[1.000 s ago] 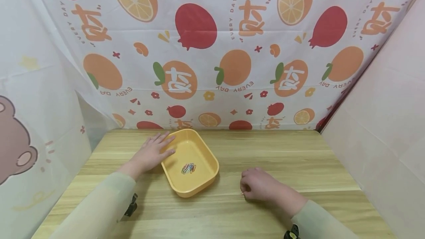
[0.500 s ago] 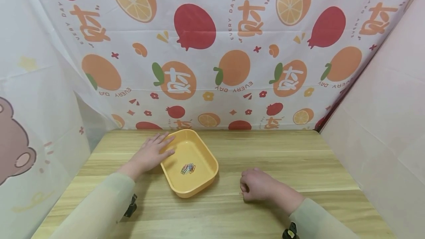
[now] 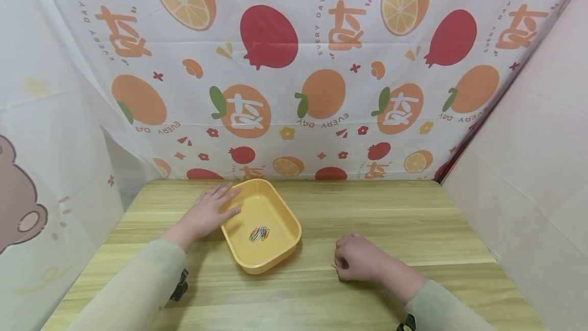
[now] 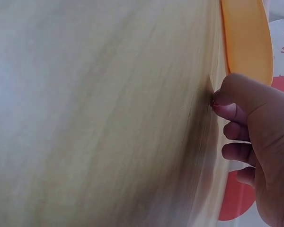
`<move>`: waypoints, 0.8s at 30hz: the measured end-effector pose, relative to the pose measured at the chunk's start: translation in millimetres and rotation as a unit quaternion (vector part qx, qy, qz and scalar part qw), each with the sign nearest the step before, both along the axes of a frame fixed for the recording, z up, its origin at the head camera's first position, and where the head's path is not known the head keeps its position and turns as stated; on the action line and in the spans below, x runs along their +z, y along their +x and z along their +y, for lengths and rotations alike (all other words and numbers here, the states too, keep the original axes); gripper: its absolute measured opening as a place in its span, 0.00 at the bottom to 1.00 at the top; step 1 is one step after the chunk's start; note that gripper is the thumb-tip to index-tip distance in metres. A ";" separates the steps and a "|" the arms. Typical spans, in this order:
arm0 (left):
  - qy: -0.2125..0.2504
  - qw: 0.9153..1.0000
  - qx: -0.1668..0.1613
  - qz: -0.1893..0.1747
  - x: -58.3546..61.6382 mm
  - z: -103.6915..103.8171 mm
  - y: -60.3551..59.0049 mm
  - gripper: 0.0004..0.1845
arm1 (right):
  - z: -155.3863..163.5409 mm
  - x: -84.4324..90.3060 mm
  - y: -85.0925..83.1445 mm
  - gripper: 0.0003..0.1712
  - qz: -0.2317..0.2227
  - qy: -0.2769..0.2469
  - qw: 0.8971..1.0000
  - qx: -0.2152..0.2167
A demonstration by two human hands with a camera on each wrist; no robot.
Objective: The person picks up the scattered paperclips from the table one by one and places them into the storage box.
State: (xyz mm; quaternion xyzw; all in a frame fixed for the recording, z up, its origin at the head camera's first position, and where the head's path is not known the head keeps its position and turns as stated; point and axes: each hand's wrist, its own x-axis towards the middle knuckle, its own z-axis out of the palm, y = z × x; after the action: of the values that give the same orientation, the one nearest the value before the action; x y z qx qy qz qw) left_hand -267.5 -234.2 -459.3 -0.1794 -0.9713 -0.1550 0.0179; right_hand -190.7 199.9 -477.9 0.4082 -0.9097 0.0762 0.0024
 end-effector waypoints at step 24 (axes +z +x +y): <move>-0.001 1.000 -0.003 0.013 0.5 -1.0 -0.9 0.36 | 13.9 -8.8 8.3 0.03 0.043 -0.059 0.997 0.018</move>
State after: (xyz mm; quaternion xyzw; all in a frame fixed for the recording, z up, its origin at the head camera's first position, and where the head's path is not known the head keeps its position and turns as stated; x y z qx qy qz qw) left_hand -268.4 -235.2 -458.7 -0.1841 -0.9707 -0.1514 0.0294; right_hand -182.4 213.8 -486.7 0.4265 -0.8953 0.1118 0.0642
